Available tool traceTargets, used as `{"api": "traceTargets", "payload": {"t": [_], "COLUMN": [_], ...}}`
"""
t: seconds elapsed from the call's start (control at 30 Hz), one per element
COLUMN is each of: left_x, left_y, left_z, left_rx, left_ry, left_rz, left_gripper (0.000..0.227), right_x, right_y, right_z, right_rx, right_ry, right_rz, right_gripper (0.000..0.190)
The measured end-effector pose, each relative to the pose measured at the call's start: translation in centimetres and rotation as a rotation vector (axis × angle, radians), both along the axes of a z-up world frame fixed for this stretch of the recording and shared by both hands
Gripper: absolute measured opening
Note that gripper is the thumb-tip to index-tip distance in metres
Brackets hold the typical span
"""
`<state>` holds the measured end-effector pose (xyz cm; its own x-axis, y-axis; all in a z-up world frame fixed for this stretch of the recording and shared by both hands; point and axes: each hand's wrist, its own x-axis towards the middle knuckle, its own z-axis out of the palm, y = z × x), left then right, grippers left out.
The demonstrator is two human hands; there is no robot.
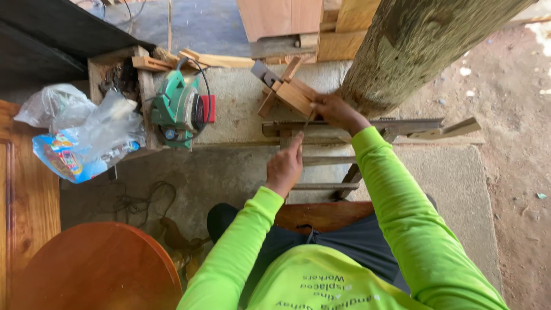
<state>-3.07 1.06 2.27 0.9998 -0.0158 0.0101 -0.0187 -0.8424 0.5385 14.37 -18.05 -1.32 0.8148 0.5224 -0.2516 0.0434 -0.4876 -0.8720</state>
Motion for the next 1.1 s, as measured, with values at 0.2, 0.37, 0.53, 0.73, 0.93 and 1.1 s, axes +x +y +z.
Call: {"api": "traceTargets", "payload": {"t": [0.2,0.37,0.53,0.73,0.93,1.1], "left_x": [1.4,1.8,0.3,-2.0,0.8,3.2], "left_y": [-0.3,-0.9,-0.3,0.6,-0.7,-0.8], "left_z": [-1.3,-2.4,-2.7,-0.8,-1.2,-1.9], "left_rx": [-0.097,-0.111,-0.08,-0.031,-0.036,-0.046], "left_ry": [-0.139,-0.09,-0.039,0.055,0.034,-0.046], "left_rz": [-0.037,0.074,0.093,0.103,0.127,0.094], "left_gripper": [0.043,0.039,0.038,0.038,0.037,0.04], "right_x": [-1.5,-0.6,-1.1,-1.0,0.2,-1.8], "right_y": [1.6,0.8,0.8,0.3,0.6,1.6], "right_z": [3.4,0.8,1.3,0.7,-0.3,2.8], "right_rx": [-0.018,0.066,0.07,-0.086,-0.015,-0.117], "right_ry": [-0.059,-0.075,0.01,-0.194,-0.135,-0.163], "right_rz": [-0.279,-0.28,-0.214,0.066,-0.052,-0.312], "right_gripper": [0.029,0.029,0.028,0.037,0.031,0.033]}}
